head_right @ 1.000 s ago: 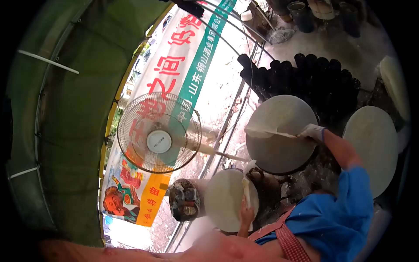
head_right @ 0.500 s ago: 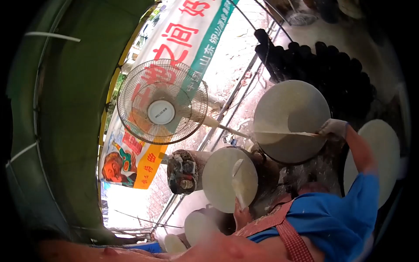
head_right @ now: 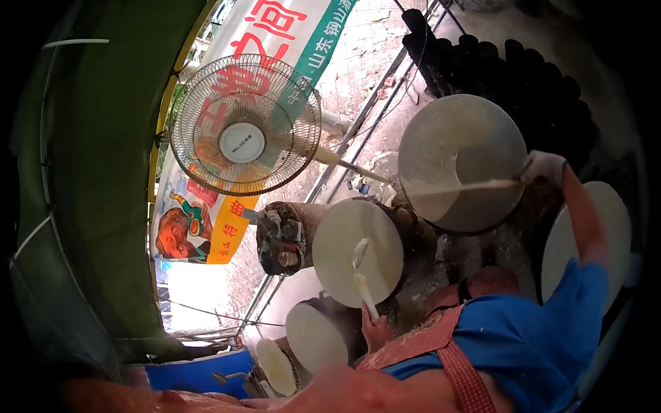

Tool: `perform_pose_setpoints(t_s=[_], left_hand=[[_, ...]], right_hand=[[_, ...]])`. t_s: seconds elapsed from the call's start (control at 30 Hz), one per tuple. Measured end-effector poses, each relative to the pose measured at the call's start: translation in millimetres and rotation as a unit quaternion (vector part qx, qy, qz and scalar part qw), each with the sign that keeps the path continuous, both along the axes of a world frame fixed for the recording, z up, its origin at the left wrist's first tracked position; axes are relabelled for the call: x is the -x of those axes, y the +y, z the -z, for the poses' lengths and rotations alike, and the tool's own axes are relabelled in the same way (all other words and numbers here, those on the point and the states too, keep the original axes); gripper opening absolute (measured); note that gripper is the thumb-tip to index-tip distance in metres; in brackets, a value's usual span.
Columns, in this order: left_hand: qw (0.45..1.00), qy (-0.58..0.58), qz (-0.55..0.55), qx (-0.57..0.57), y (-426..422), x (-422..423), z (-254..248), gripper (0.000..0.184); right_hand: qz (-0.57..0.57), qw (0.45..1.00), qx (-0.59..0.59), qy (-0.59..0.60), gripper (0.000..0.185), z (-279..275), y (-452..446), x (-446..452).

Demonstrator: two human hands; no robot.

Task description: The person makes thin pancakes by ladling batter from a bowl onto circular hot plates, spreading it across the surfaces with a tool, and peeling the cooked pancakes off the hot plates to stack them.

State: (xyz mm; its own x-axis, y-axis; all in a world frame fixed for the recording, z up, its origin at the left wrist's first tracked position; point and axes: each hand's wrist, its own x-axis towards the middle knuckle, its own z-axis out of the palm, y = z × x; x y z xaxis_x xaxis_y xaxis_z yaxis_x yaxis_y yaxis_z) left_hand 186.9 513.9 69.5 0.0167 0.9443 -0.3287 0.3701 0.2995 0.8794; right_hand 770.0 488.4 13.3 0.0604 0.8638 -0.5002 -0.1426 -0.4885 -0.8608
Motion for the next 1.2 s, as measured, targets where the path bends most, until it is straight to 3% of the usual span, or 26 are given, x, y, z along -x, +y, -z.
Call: perform_pose_setpoints(t_s=[0.03, 0.1, 0.17, 0.27, 0.33, 0.4, 0.43, 0.47, 0.5, 0.53, 0.57, 0.67, 0.7, 0.77, 0.83, 0.9, 0.97, 1.03, 1.07, 1.1, 1.13, 1.2], left_hand=[[1.000, 0.008, 0.000, 0.008, -2, -1, -5, 0.072], [0.999, 0.037, -0.003, 0.023, -8, -3, -16, 0.073], [0.999, 0.047, 0.008, 0.020, -10, 1, -16, 0.073], [0.999, 0.024, 0.023, 0.009, -13, 27, -17, 0.073], [0.940, 0.153, 0.147, -0.266, 2, 62, 16, 0.073], [0.956, 0.098, 0.147, -0.236, 7, 100, 54, 0.073], [0.990, 0.011, 0.116, -0.084, 5, 97, 31, 0.073], [0.995, -0.061, 0.055, 0.064, 3, 92, 7, 0.073], [0.991, -0.068, 0.087, 0.076, 8, 93, -6, 0.072], [0.993, -0.043, 0.108, 0.034, 15, 104, 16, 0.072], [0.988, -0.091, 0.107, 0.065, 18, 111, 17, 0.073], [0.985, -0.080, 0.117, 0.100, 18, 120, -3, 0.072], [0.983, -0.088, 0.119, 0.108, 16, 124, -10, 0.071], [0.976, -0.129, 0.105, 0.139, 13, 132, -17, 0.067], [0.960, -0.189, 0.123, 0.167, 10, 145, -19, 0.070], [0.953, -0.217, 0.132, 0.164, 3, 158, -18, 0.072], [0.926, -0.291, 0.140, 0.197, -2, 172, -17, 0.071], [0.889, -0.369, 0.137, 0.235, -5, 183, -23, 0.063], [0.874, -0.398, 0.138, 0.242, -8, 186, -26, 0.059], [0.857, -0.428, 0.134, 0.252, -14, 193, -26, 0.056], [0.706, -0.612, 0.192, 0.301, -5, 205, 9, 0.050], [0.552, -0.687, 0.279, 0.381, 3, 201, 32, 0.051]], right_hand=[[0.029, 0.994, -0.094, 0.039, 0.031, -12, 14, 4], [0.094, 0.992, -0.076, -0.034, 0.031, 15, 67, 8], [-0.024, 0.986, -0.005, -0.164, 0.027, -17, 93, 28], [-0.132, 0.970, -0.091, -0.182, 0.024, 66, 63, 8], [-0.092, 0.982, 0.075, -0.144, 0.019, 46, -18, 7], [-0.032, 0.967, 0.180, -0.178, 0.014, -16, -125, 22], [0.001, 0.964, 0.192, -0.183, 0.011, -36, -172, 38], [0.017, 0.979, 0.049, -0.196, 0.018, -18, -223, 51], [0.025, 0.974, -0.094, -0.205, 0.026, -3, -272, 65], [0.154, 0.983, 0.009, -0.095, 0.028, -3, -297, 104], [0.316, 0.945, 0.087, 0.015, 0.031, -12, -316, 149], [0.392, 0.876, -0.024, -0.280, 0.024, 45, -225, 285], [0.416, 0.893, 0.010, -0.170, 0.022, 16, -160, 328], [0.403, 0.833, -0.137, -0.353, 0.027, 57, -85, 388], [0.263, 0.790, -0.041, -0.552, 0.022, 41, -49, 405], [0.233, 0.761, 0.036, -0.604, 0.018, 33, -66, 401], [0.236, 0.705, 0.081, -0.664, 0.017, 35, -108, 385], [0.305, 0.694, 0.090, -0.646, 0.017, 32, -141, 370], [0.337, 0.744, 0.123, -0.564, 0.019, 13, -130, 371], [0.399, 0.756, 0.079, -0.513, 0.028, 2, -108, 378], [0.426, 0.759, 0.026, -0.491, 0.027, 27, -84, 378], [0.300, 0.795, 0.026, -0.527, 0.026, 18, -50, 389]])
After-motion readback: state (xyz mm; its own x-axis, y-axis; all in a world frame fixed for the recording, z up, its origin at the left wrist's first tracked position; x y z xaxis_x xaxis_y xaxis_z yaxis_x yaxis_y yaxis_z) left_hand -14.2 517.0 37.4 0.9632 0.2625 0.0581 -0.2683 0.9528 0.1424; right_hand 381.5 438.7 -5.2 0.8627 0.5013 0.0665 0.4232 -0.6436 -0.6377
